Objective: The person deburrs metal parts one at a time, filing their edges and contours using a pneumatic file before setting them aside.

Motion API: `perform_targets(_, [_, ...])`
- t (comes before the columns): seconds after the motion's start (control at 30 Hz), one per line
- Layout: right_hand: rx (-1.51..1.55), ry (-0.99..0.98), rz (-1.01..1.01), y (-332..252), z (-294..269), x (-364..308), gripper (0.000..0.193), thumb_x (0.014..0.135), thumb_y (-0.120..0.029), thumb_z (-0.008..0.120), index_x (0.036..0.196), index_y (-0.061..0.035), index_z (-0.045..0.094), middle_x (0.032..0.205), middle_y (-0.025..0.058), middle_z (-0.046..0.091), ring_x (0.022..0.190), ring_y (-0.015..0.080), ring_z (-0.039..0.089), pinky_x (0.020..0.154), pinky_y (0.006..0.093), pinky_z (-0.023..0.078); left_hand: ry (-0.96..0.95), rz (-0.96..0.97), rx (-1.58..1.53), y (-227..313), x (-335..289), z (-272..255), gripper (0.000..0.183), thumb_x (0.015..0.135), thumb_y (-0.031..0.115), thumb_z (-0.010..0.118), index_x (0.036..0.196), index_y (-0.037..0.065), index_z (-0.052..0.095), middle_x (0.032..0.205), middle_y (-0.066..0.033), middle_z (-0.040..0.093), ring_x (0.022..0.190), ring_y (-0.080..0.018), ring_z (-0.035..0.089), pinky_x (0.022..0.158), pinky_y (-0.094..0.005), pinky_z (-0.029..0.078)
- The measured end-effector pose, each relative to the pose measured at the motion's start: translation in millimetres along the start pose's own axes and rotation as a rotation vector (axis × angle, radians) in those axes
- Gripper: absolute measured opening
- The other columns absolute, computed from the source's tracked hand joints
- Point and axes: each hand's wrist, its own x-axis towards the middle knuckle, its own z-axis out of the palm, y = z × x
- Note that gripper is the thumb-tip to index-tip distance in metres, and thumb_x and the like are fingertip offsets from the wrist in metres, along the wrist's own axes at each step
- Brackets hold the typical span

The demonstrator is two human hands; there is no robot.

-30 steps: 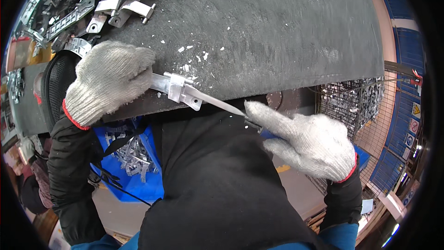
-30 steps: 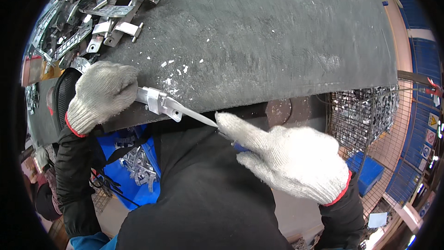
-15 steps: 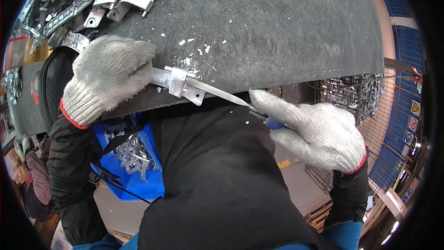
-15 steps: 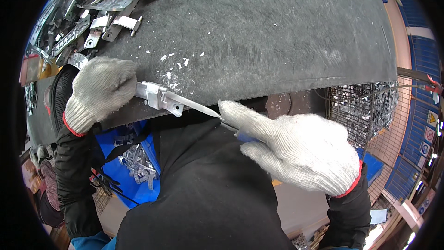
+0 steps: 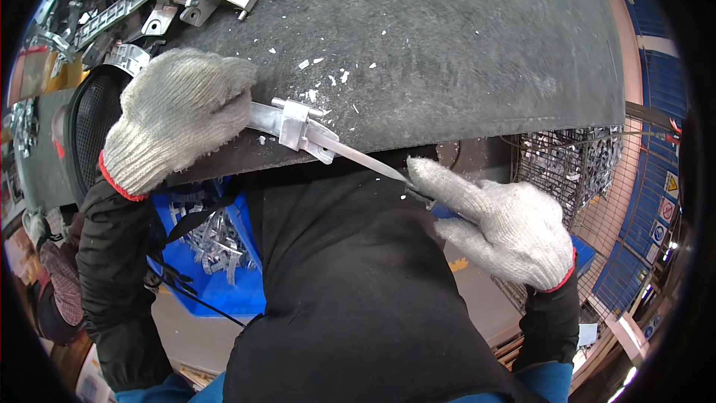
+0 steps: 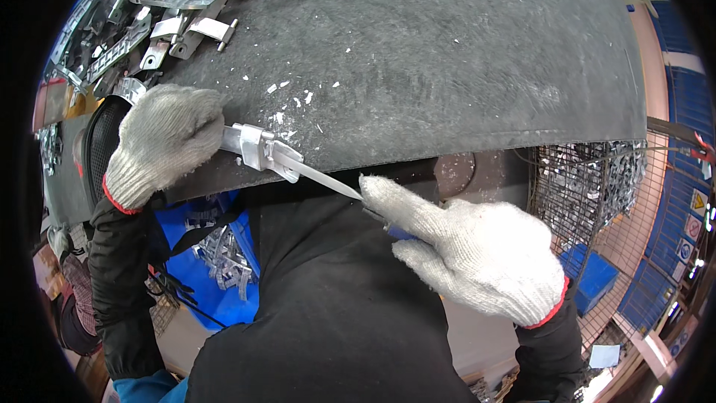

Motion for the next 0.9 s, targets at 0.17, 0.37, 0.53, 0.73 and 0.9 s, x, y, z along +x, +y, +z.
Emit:
perform_targets(0.17, [0.047,0.157,-0.2,20.0,17.7,6.6,0.063,0.098,-0.036,0.066,0.157,-0.0296,0.045,0.075,0.0122,0.07,0.068,0.0317,0.073,0.06,0.0431,0.058,0.01,0.006,-0.016,-2.7,2.9,0.2,0.017,0.085,0.022,0.067,0.089,0.006,0.068,0.079,-0.0124,0.066,0.079,-0.0354,0.067,0.074,-0.0445,0.053])
perform_targets(0.37, [0.185,0.072,-0.149,18.2,4.9,13.8,0.064,0.089,-0.018,0.073,0.15,-0.0136,0.056,0.111,0.0157,0.076,0.096,0.0323,0.076,0.085,0.0379,0.06,0.056,0.006,-0.077,-4.6,2.6,4.5,0.022,0.086,0.028,0.069,0.093,0.008,0.071,0.083,-0.0105,0.07,0.084,-0.0339,0.069,0.077,-0.0432,0.055])
perform_targets(0.53, [0.095,0.256,-0.389,30.8,19.5,18.9,0.064,0.092,-0.028,0.072,0.152,-0.0155,0.053,0.103,0.0145,0.076,0.086,0.0351,0.074,0.075,0.0419,0.06,0.3,-0.053,-0.701,-35.3,-26.8,60.7,0.031,0.086,0.031,0.073,0.109,0.01,0.075,0.099,-0.0065,0.074,0.099,-0.0272,0.071,0.094,-0.0384,0.054])
perform_targets(0.73, [0.181,0.074,-0.01,13.3,18.9,30.3,0.069,0.081,-0.02,0.076,0.146,-0.0065,0.059,0.122,0.0219,0.073,0.111,0.0339,0.074,0.094,0.0378,0.057,-0.116,0.027,-0.315,-9.8,-6.8,-7.6,0.024,0.084,0.024,0.077,0.107,0.019,0.075,0.1,-0.0046,0.072,0.096,-0.0249,0.071,0.082,-0.0372,0.058])
perform_targets(0.9, [0.089,0.126,-0.023,9.4,22.6,35.2,0.07,0.08,-0.022,0.078,0.144,-0.0013,0.059,0.125,0.0231,0.072,0.115,0.0361,0.072,0.095,0.0393,0.057,0.567,0.055,-0.97,-17.7,-33.3,77.5,0.026,0.086,0.02,0.077,0.112,0.016,0.075,0.106,-0.006,0.072,0.1,-0.0229,0.07,0.088,-0.0374,0.057])
